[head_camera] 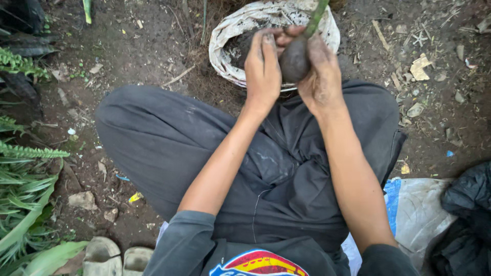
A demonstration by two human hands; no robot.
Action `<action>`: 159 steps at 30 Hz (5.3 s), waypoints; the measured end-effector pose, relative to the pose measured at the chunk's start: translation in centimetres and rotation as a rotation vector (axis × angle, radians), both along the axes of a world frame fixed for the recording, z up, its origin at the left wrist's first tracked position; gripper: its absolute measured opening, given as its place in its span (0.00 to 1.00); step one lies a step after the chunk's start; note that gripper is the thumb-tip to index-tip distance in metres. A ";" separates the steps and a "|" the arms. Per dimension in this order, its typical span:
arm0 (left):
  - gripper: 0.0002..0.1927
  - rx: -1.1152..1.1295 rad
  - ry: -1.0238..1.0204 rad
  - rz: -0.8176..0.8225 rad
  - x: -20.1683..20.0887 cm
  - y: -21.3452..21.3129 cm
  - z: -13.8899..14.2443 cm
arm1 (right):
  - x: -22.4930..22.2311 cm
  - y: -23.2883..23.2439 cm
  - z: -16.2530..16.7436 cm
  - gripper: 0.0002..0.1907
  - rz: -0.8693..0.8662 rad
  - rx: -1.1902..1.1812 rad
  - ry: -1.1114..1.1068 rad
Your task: The person sits on the ground and shapes a ball of moist soil with both hands, repeatedly pressing, rotating and smoothing it over a woven basket, with a snake plant leaf resting in the work area. They continue kneading and rounding the soil ball throughout the clip.
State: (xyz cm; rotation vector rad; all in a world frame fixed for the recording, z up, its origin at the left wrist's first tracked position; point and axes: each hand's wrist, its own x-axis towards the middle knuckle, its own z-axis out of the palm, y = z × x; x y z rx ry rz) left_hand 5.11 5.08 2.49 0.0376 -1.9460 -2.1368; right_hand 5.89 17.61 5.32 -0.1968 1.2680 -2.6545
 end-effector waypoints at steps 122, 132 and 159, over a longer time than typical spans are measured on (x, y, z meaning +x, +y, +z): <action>0.26 0.550 -0.479 -0.556 -0.1 -4.6 1.4 | 0.3 0.4 1.1 0.35 -0.114 1.342 1.039; 0.28 0.306 -0.171 -0.225 -1.2 -4.3 -1.2 | 0.9 0.8 -1.6 0.49 -0.021 0.745 0.651; 0.13 0.071 -0.139 0.086 -1.3 -3.2 0.9 | -0.1 0.5 0.4 0.47 0.079 0.477 0.276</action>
